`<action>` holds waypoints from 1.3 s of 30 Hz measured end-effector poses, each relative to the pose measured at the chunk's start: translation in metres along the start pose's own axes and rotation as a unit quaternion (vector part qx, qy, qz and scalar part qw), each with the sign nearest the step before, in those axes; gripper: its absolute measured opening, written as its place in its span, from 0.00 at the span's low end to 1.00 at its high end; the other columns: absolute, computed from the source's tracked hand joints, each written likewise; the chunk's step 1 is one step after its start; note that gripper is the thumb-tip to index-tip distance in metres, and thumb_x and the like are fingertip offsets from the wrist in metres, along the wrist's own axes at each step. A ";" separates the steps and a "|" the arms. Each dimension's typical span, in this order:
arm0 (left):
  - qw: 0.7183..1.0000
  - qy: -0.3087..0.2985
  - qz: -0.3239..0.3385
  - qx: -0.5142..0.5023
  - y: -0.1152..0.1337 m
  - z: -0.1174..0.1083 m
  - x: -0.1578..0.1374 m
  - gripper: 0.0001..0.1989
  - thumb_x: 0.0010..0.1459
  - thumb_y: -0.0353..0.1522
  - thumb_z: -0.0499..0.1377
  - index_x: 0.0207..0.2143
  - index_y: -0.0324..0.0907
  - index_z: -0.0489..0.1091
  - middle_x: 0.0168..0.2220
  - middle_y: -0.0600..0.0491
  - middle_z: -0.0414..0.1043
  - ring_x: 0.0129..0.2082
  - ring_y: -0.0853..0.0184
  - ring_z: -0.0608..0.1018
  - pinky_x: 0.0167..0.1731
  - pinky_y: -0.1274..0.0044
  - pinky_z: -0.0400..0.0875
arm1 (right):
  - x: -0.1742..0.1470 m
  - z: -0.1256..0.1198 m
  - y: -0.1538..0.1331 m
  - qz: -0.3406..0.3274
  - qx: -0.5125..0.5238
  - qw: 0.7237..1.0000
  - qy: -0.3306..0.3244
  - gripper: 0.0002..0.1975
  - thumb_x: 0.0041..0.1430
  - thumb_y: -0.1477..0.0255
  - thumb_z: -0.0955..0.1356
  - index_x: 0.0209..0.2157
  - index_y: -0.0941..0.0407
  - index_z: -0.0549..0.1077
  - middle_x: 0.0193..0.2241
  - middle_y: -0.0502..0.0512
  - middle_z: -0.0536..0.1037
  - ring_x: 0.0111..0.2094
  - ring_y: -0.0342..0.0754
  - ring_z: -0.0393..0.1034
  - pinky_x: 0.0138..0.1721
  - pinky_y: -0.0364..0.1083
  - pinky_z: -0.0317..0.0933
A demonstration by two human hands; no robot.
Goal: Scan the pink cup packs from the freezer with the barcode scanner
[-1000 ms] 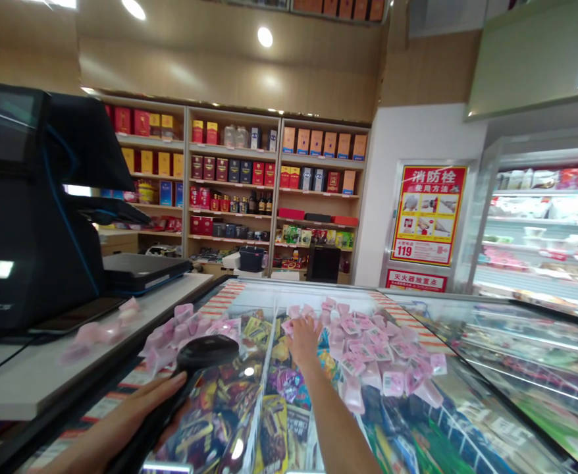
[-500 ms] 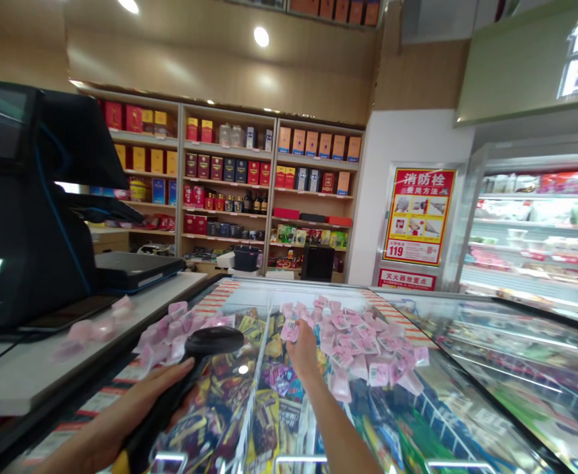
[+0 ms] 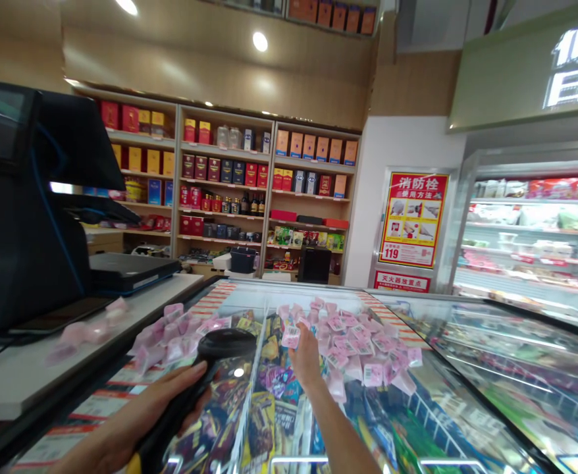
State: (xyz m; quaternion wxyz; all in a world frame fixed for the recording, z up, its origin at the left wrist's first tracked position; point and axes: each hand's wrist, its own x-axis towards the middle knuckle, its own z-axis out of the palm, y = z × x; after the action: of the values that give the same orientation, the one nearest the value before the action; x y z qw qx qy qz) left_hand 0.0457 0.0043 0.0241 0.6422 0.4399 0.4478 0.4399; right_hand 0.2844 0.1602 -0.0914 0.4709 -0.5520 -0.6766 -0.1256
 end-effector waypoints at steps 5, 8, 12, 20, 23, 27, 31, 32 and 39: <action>0.998 0.038 0.044 0.016 0.007 -0.020 -0.002 0.16 0.43 0.44 0.57 0.22 0.38 0.64 0.15 0.57 0.64 0.12 0.77 0.64 0.12 0.85 0.57 | 0.001 0.003 -0.014 0.089 0.053 0.993 -0.056 0.22 0.41 0.78 0.62 0.42 0.58 0.59 0.35 0.56 0.72 0.36 0.49 0.68 0.36 0.45 0.59; 0.996 0.082 0.043 0.005 0.012 -0.040 -0.007 0.16 0.43 0.43 0.57 0.23 0.38 0.64 0.16 0.57 0.65 0.13 0.77 0.64 0.12 0.85 0.58 | 0.003 0.011 -0.027 0.119 0.080 0.987 -0.080 0.18 0.42 0.77 0.62 0.39 0.58 0.59 0.29 0.54 0.73 0.30 0.48 0.69 0.31 0.43 0.59; 0.994 0.105 0.035 -0.010 0.013 -0.067 -0.012 0.15 0.44 0.43 0.57 0.25 0.39 0.63 0.17 0.57 0.65 0.14 0.77 0.65 0.14 0.85 0.59 | 0.010 0.030 -0.053 0.120 0.098 0.983 -0.100 0.16 0.42 0.77 0.63 0.37 0.57 0.61 0.27 0.53 0.73 0.30 0.48 0.70 0.29 0.43 0.58; 0.991 0.123 0.014 -0.056 0.005 -0.088 -0.015 0.14 0.42 0.41 0.59 0.26 0.39 0.65 0.18 0.56 0.66 0.15 0.76 0.66 0.14 0.85 0.62 | 0.015 0.078 -0.119 0.110 0.116 0.979 -0.129 0.22 0.44 0.81 0.59 0.45 0.62 0.61 0.38 0.62 0.71 0.42 0.52 0.65 0.41 0.48 0.57; 0.990 0.129 0.018 -0.060 0.005 -0.089 -0.015 0.14 0.42 0.41 0.59 0.25 0.38 0.66 0.17 0.56 0.65 0.15 0.77 0.66 0.13 0.85 0.62 | 0.014 0.091 -0.132 0.097 0.108 0.978 -0.148 0.24 0.46 0.81 0.57 0.48 0.64 0.59 0.46 0.66 0.65 0.49 0.53 0.59 0.47 0.51 0.53; 0.986 0.156 0.007 -0.059 0.007 -0.087 -0.017 0.14 0.42 0.40 0.59 0.25 0.38 0.67 0.16 0.56 0.65 0.14 0.77 0.66 0.12 0.86 0.61 | 0.013 0.102 -0.144 0.090 0.104 0.970 -0.201 0.26 0.48 0.80 0.56 0.52 0.64 0.54 0.53 0.67 0.57 0.54 0.55 0.50 0.50 0.57 0.46; 0.984 0.172 -0.002 -0.051 0.007 -0.082 -0.018 0.15 0.42 0.41 0.59 0.26 0.37 0.67 0.16 0.56 0.65 0.14 0.77 0.65 0.12 0.86 0.60 | 0.016 0.101 -0.149 0.084 0.114 0.960 -0.240 0.30 0.47 0.78 0.57 0.54 0.63 0.49 0.55 0.65 0.52 0.56 0.54 0.45 0.52 0.59 0.41; 0.984 0.169 -0.001 -0.049 0.007 -0.081 -0.017 0.15 0.42 0.41 0.59 0.25 0.38 0.66 0.17 0.56 0.65 0.14 0.78 0.65 0.13 0.86 0.60 | 0.017 0.099 -0.146 0.088 0.114 0.961 -0.235 0.31 0.46 0.78 0.58 0.54 0.63 0.49 0.55 0.65 0.52 0.56 0.54 0.45 0.51 0.59 0.41; 0.996 0.085 0.001 -0.018 0.002 -0.067 -0.005 0.16 0.43 0.44 0.58 0.21 0.38 0.64 0.16 0.57 0.65 0.14 0.77 0.64 0.14 0.85 0.60 | 0.038 0.039 -0.058 0.137 -0.038 0.987 -0.074 0.24 0.47 0.77 0.59 0.50 0.60 0.59 0.53 0.63 0.57 0.55 0.55 0.48 0.51 0.54 0.43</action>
State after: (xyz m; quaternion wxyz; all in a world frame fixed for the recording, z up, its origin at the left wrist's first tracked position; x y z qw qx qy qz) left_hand -0.0201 0.0119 0.0130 0.6090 0.3899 0.4922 0.4846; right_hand 0.2172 0.1901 -0.0624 0.4114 -0.6645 -0.6224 -0.0442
